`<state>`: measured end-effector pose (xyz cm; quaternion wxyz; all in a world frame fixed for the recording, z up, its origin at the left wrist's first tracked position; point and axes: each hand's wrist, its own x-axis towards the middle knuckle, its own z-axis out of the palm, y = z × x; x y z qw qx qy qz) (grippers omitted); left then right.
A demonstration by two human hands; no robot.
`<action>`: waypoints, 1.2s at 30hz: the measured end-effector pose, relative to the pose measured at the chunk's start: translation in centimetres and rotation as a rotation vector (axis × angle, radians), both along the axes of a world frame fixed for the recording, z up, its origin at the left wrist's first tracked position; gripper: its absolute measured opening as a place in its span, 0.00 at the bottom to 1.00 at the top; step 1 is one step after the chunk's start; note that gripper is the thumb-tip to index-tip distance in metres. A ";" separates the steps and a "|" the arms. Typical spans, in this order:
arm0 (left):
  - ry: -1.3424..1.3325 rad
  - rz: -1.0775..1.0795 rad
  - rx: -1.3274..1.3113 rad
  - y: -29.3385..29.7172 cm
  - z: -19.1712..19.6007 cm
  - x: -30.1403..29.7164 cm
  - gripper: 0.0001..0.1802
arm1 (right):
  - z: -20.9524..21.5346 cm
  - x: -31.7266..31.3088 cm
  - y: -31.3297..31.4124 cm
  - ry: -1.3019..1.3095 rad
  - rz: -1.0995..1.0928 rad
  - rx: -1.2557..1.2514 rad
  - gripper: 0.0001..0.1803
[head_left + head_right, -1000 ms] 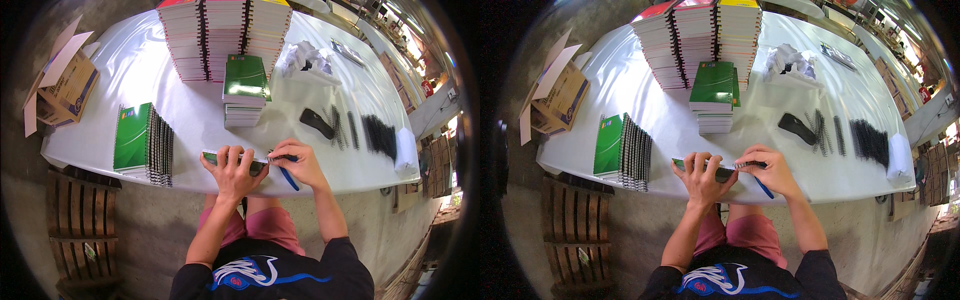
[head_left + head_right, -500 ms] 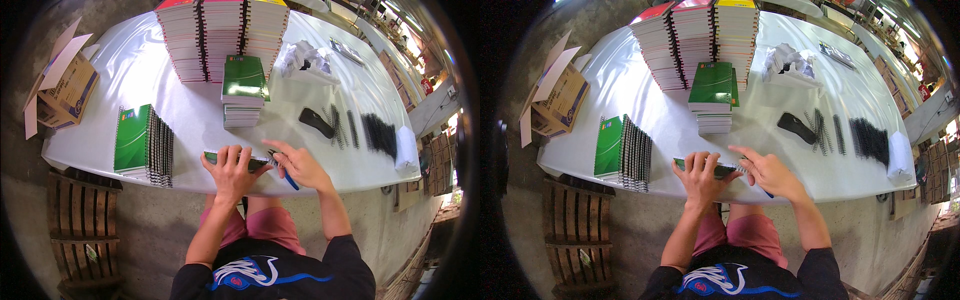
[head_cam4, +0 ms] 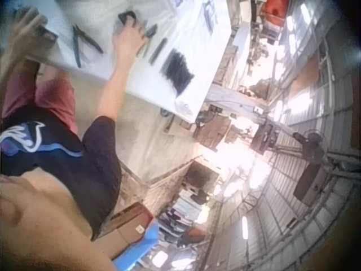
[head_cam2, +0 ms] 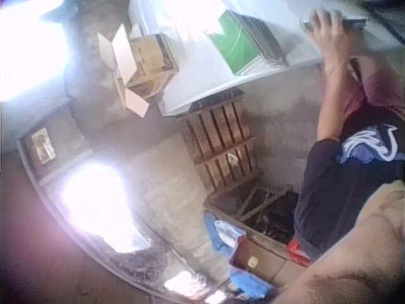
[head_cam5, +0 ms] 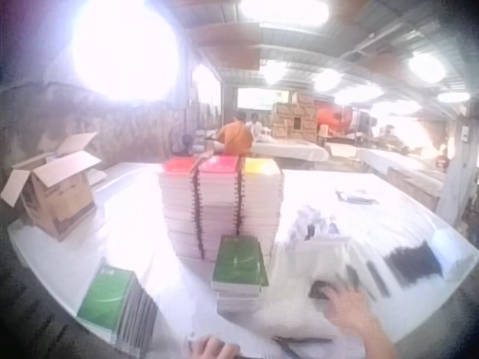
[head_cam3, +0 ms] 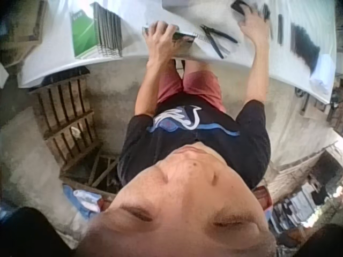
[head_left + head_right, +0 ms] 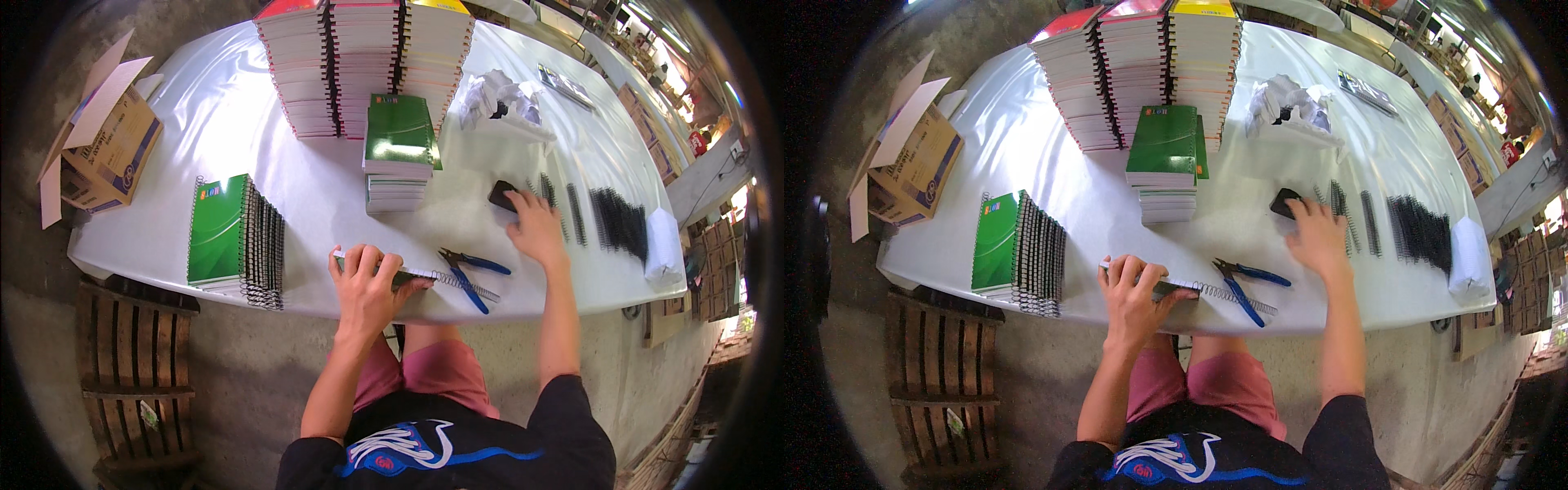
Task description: The person binds green notebooks by sliding a black spiral binding through the punched holes by hand, then uses pliers to trim and crimp the ends of the binding.
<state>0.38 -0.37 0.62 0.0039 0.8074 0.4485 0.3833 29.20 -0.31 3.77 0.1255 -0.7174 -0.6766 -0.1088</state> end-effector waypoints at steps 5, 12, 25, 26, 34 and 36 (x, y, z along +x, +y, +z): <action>-0.041 -0.096 -0.014 -0.1 0.8 -0.6 0.26 | -1.6 3.0 1.1 0.280 -0.160 -0.211 0.23; -0.036 -0.087 -0.037 0.0 0.6 -0.6 0.27 | 0.8 -6.2 -2.6 1.711 0.712 -0.096 0.19; -0.127 -0.128 -0.056 0.5 0.8 -0.8 0.26 | 0.6 -7.3 -0.9 1.282 0.869 -0.322 0.22; -0.127 -0.116 -0.052 0.6 1.0 -0.9 0.26 | 1.1 -7.7 -1.3 1.372 1.006 -0.327 0.25; -0.409 -0.156 -0.242 2.5 -0.8 -1.1 0.32 | 0.7 -9.0 0.9 0.995 0.788 -0.350 0.21; -0.468 -0.169 -0.231 2.3 -0.3 -0.9 0.33 | 0.8 -9.0 0.1 1.284 0.838 -0.303 0.22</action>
